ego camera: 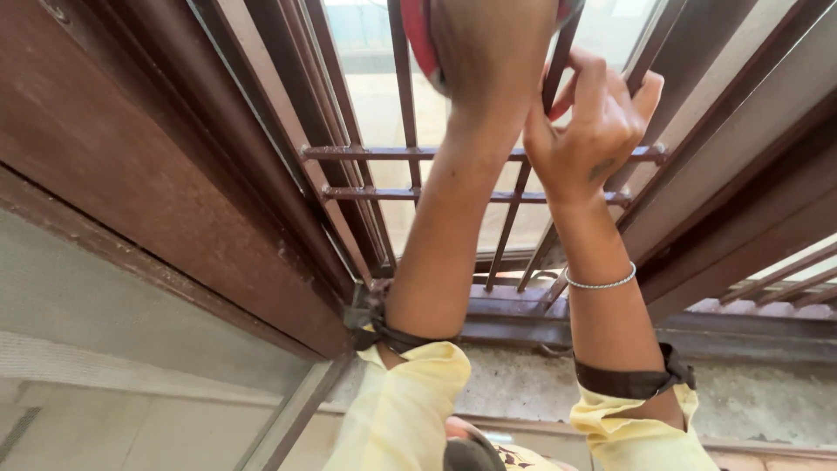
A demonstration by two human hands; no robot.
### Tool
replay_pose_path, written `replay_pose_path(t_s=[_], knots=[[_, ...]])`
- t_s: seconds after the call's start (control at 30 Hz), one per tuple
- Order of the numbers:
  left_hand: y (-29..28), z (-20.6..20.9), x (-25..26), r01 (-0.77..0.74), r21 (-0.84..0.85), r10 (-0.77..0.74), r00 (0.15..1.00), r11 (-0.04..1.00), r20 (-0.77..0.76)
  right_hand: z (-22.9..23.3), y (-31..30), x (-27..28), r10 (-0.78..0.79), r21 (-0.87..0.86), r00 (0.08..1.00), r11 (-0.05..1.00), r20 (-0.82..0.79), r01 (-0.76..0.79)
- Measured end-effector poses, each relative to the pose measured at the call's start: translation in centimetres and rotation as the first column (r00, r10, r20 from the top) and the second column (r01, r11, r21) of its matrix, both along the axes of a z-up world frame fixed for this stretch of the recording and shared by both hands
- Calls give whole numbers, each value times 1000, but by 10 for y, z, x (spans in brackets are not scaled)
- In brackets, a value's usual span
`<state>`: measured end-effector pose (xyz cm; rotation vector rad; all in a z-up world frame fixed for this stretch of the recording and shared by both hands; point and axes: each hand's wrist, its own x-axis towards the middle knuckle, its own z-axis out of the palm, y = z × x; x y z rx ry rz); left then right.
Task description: The person wipes the metal bars of a window grille using a red patterned cloth. They repeatedly rub the cloth along the vertical and horizontal bars, moving from top to bottom and side to side to clean the surface.
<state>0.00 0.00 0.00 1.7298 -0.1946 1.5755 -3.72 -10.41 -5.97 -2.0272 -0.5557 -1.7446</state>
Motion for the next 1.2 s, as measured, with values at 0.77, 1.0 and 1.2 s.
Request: replay_pose_path(t_s=[0.77, 1.0, 1.2], knots=[[25, -2, -178, 95, 124, -75, 985, 988, -157, 2, -14, -2, 612, 521, 716, 512, 337, -683], [-50, 8, -13, -145, 446, 189, 980, 883, -56, -7, -13, 2, 657, 516, 657, 442, 370, -733], [-52, -33, -25, -8, 209, 23, 997, 978, -69, -15, -17, 9, 580, 485, 746, 574, 327, -660]])
